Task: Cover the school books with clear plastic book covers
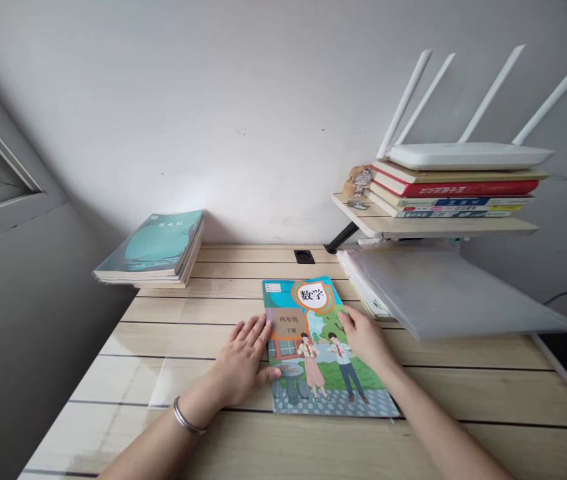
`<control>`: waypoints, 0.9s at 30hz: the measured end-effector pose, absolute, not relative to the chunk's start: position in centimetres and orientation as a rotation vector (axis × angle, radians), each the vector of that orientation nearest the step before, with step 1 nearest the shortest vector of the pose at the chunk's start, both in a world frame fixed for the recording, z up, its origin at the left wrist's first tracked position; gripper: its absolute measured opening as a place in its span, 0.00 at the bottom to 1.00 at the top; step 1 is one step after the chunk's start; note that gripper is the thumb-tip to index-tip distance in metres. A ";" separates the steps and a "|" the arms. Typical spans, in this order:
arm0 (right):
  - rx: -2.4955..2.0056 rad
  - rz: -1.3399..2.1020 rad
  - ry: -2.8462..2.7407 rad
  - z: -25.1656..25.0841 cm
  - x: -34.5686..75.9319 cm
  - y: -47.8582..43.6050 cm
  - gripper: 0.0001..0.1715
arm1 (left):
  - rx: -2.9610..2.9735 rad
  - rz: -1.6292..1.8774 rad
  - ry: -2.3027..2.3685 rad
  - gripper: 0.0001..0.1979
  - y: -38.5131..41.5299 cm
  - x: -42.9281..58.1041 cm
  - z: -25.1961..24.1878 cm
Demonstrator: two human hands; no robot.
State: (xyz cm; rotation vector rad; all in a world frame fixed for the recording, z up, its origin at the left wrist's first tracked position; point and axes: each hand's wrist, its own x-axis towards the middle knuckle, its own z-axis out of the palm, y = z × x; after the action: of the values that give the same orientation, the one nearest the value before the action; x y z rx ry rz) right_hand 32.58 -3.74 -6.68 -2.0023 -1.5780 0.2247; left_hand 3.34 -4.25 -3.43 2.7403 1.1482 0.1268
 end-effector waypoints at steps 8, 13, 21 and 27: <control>-2.005 0.124 -1.576 -7.4 32.6 -3.4 0.22 | 2.815 0.272 1.236 0.36 -4.4 3.9 -4.6; -2.026 0.064 -1.585 -7.8 32.7 -3.2 0.22 | 2.818 0.251 1.237 0.36 -4.5 4.0 -4.4; -2.007 -0.009 -1.607 -7.9 32.6 -2.8 0.22 | 2.824 0.281 1.228 0.37 -4.4 3.8 -4.6; -2.118 -0.062 -1.779 -6.2 32.8 -3.2 0.18 | 2.807 0.280 1.230 0.37 -4.4 3.9 -4.5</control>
State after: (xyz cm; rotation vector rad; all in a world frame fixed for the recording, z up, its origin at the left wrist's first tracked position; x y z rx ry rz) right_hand 32.79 -3.17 -6.24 -2.1179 -1.7786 -0.0622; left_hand 3.91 -4.39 -4.53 2.8067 1.2303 0.2796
